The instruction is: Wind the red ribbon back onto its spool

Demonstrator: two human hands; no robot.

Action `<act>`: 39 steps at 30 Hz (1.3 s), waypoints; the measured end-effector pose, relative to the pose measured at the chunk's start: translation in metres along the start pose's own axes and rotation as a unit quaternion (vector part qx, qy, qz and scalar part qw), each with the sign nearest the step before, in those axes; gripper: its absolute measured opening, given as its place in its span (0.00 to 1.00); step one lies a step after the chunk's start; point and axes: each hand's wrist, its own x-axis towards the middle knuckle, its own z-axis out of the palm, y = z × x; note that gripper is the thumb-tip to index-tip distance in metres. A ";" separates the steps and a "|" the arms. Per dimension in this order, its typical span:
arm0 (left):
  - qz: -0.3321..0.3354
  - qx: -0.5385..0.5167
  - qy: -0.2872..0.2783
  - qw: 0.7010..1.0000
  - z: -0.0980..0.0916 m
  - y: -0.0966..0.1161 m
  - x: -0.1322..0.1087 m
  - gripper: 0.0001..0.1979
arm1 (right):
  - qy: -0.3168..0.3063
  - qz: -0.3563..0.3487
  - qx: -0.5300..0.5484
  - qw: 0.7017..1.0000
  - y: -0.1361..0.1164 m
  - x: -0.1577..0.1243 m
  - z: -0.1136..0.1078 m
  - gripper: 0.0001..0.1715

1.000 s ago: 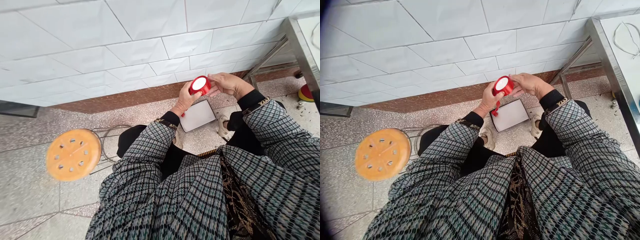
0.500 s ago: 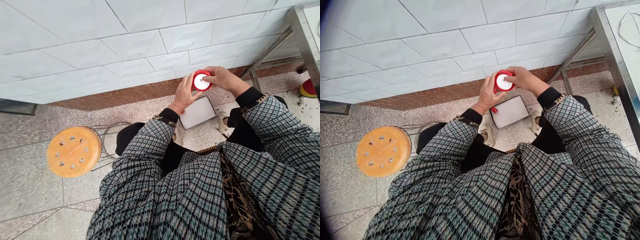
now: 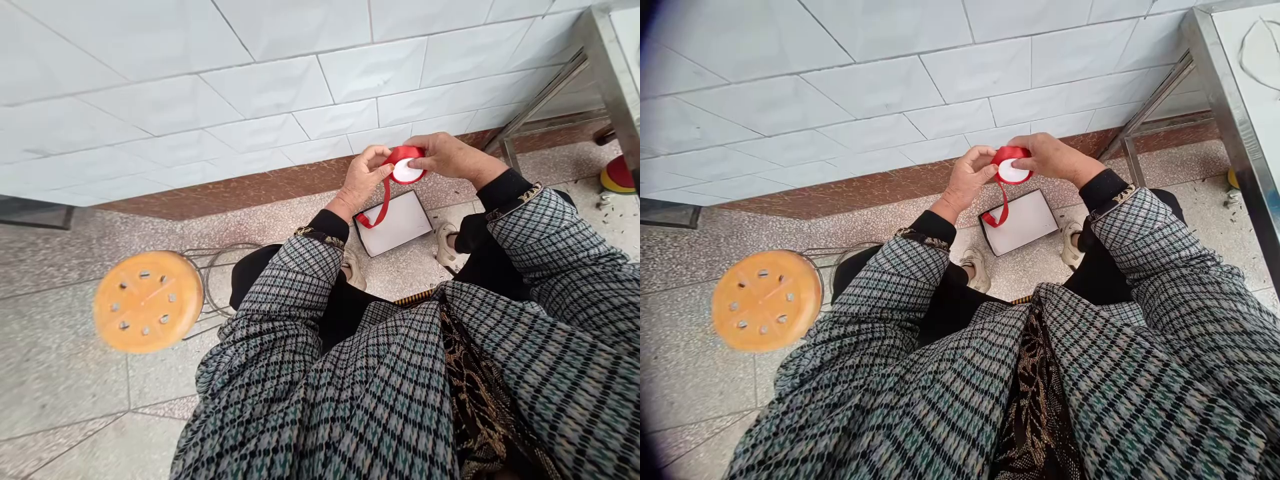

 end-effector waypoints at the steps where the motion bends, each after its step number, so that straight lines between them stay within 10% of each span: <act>1: -0.011 -0.015 -0.017 1.000 0.000 0.001 0.000 0.25 | -0.002 -0.001 0.000 1.000 0.000 0.000 0.000 0.23; 13: -0.127 -0.130 -0.078 0.980 -0.002 0.005 -0.005 0.28 | -0.033 -0.012 0.017 0.999 -0.011 -0.006 -0.010 0.19; 39: -0.198 -0.227 -0.009 0.954 0.001 0.023 -0.007 0.17 | 0.019 0.015 0.005 1.000 -0.003 -0.005 -0.014 0.23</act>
